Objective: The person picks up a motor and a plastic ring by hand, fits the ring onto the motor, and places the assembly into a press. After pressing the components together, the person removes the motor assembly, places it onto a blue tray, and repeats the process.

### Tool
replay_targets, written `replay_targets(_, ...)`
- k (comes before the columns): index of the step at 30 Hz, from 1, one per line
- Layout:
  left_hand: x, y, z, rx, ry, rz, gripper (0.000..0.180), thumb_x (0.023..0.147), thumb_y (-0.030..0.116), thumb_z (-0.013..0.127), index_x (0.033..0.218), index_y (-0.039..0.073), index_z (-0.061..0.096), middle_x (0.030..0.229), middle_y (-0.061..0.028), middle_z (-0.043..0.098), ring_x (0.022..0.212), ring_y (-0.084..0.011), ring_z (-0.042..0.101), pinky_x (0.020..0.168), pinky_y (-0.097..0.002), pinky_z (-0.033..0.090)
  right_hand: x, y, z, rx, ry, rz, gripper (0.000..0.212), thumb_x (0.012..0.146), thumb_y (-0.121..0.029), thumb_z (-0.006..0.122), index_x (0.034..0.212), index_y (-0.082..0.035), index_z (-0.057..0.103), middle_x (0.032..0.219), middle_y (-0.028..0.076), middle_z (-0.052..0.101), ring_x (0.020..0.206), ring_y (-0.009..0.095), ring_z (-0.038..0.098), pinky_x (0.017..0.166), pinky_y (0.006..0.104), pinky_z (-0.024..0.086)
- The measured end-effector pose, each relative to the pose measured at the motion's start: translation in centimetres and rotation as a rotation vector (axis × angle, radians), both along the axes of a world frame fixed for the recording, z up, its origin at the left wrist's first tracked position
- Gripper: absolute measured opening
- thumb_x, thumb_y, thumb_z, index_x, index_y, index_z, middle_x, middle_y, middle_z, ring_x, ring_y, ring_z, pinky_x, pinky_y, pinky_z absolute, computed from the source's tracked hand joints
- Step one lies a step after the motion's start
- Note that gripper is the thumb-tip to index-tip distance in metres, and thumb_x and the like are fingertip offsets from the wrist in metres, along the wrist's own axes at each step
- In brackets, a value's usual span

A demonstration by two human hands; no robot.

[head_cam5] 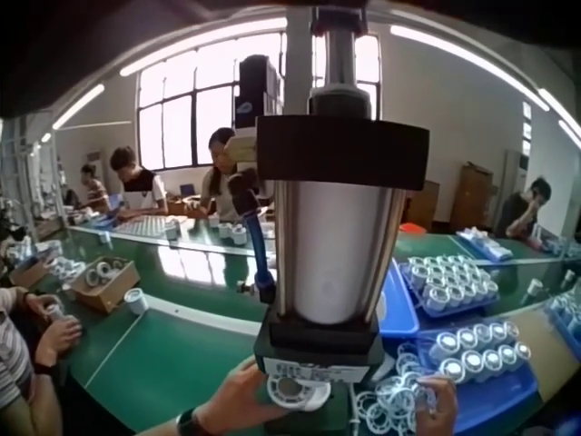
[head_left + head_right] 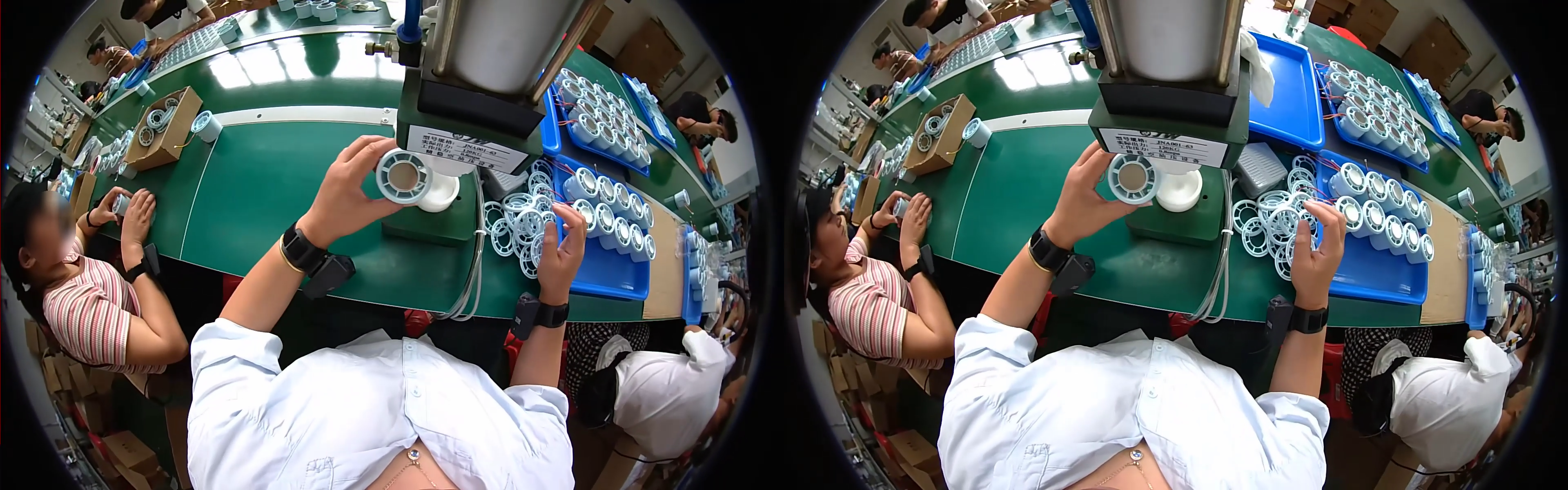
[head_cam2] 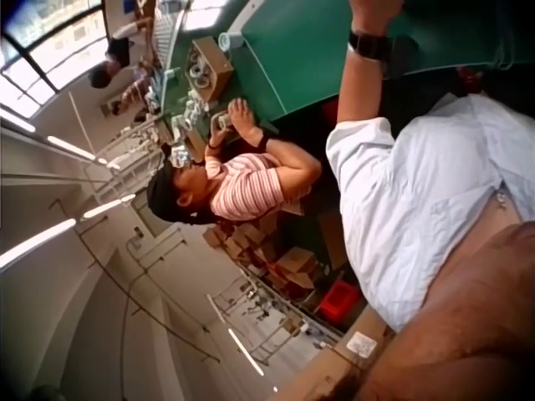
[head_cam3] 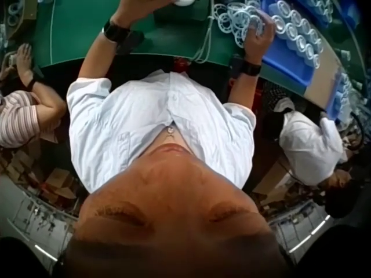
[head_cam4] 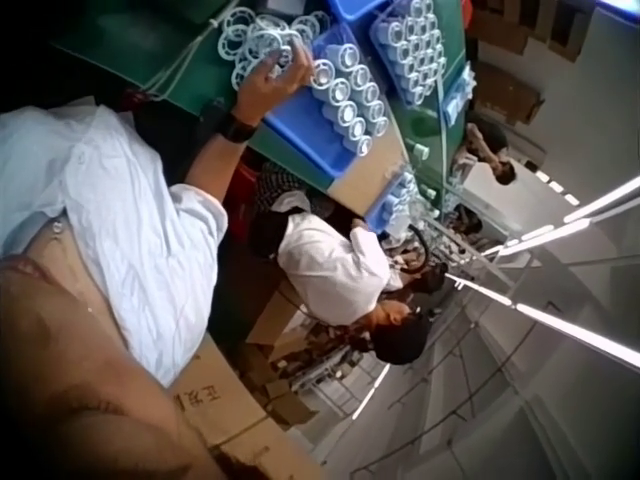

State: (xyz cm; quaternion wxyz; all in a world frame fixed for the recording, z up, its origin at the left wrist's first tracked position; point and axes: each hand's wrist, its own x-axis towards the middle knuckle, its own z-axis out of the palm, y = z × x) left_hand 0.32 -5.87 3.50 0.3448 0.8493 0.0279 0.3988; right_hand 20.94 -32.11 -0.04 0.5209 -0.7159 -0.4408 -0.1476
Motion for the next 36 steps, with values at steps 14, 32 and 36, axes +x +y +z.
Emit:
replay_targets(14,3.0,-2.4,0.4,-0.281,0.399,0.011,0.06,0.068,0.025,0.083,0.119,0.004,0.058,0.098,-0.0074,0.057,0.07,-0.0149,0.05,0.064,-0.0282,0.047,0.2,2.3,2.8,-0.186,0.188,0.148,0.022,0.089,-0.01,0.058,0.11,-0.006,0.062,0.108,0.01,0.062,0.105,0.021,0.055,0.093,0.0311,0.037)
replay_targets(32,-1.8,7.1,-4.4,0.205,0.551,0.31,0.033,0.084,0.026,0.066,0.112,0.011,0.062,0.115,-0.0083,0.058,0.109,-0.0282,0.052,0.093,-0.0404,0.04,-0.3,6.9,4.0,-0.548,-0.235,0.193,0.033,0.087,-0.025,0.063,0.113,-0.003,0.064,0.103,0.013,0.065,0.101,0.029,0.058,0.096,0.0401,0.038)
replay_targets(36,-1.0,6.5,-4.6,0.237,0.552,0.288,0.032,0.082,0.027,0.066,0.111,0.014,0.063,0.114,-0.0058,0.059,0.113,-0.0277,0.049,0.096,-0.0427,0.036,-3.1,9.4,5.4,-0.404,0.003,0.433,0.047,0.079,-0.034,0.071,0.109,0.002,0.065,0.112,0.016,0.065,0.106,0.031,0.061,0.091,0.0399,0.045)
